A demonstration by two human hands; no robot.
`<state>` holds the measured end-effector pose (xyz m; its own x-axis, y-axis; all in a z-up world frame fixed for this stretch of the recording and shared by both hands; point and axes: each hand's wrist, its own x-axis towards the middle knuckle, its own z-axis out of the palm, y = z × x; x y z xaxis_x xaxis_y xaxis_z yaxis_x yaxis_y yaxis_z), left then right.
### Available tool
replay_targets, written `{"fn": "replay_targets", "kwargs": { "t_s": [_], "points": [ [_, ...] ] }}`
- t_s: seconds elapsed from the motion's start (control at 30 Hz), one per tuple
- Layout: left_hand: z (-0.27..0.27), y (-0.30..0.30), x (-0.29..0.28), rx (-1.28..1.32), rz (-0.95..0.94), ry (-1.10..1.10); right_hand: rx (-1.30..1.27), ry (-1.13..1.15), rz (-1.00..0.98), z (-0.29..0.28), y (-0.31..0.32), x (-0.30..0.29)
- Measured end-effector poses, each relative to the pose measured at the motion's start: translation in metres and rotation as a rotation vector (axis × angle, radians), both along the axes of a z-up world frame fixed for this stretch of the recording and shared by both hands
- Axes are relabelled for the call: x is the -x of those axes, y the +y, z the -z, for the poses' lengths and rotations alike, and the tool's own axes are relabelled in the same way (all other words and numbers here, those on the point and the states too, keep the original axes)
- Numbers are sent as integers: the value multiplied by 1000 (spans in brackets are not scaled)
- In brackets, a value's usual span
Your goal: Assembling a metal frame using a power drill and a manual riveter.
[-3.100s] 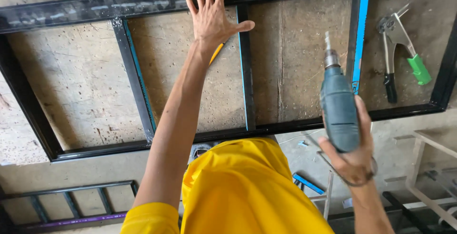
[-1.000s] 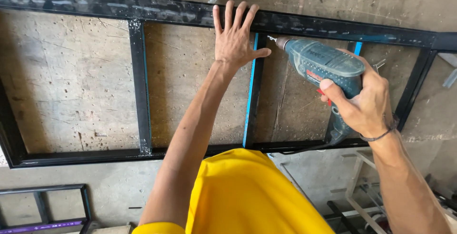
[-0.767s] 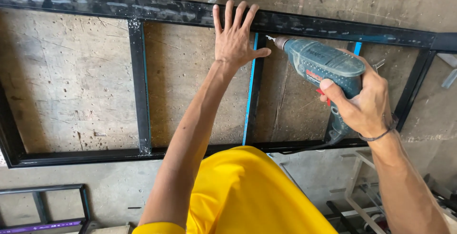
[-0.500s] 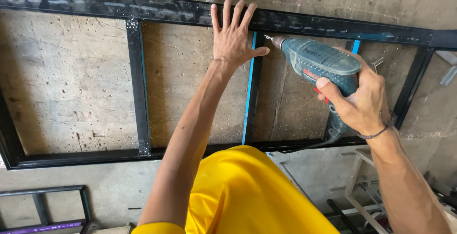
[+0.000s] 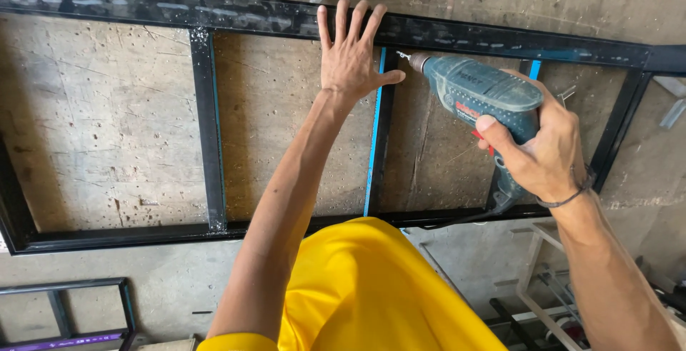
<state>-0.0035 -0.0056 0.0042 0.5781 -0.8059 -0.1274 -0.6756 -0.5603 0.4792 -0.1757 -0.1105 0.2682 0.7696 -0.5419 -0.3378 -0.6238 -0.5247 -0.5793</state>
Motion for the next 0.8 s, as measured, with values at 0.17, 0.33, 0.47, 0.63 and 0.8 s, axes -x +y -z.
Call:
{"fn": "replay_targets", "kwargs": {
  "t_s": [0.17, 0.33, 0.47, 0.63, 0.8],
  "points": [
    [-1, 1, 0, 14, -2, -8, 4, -15, -16, 0, -1, 0],
    [-1, 1, 0, 22, -7, -3, -13, -4, 7, -1, 0, -1],
    [-1, 1, 0, 42, -15, -7, 6, -6, -13, 1, -2, 0],
    [0, -1, 0, 12, -6, -7, 6, 58, -48, -8, -3, -13],
    [-1, 0, -1, 29, -8, 0, 75, 230, -222, -11, -28, -40]
  ]
}}
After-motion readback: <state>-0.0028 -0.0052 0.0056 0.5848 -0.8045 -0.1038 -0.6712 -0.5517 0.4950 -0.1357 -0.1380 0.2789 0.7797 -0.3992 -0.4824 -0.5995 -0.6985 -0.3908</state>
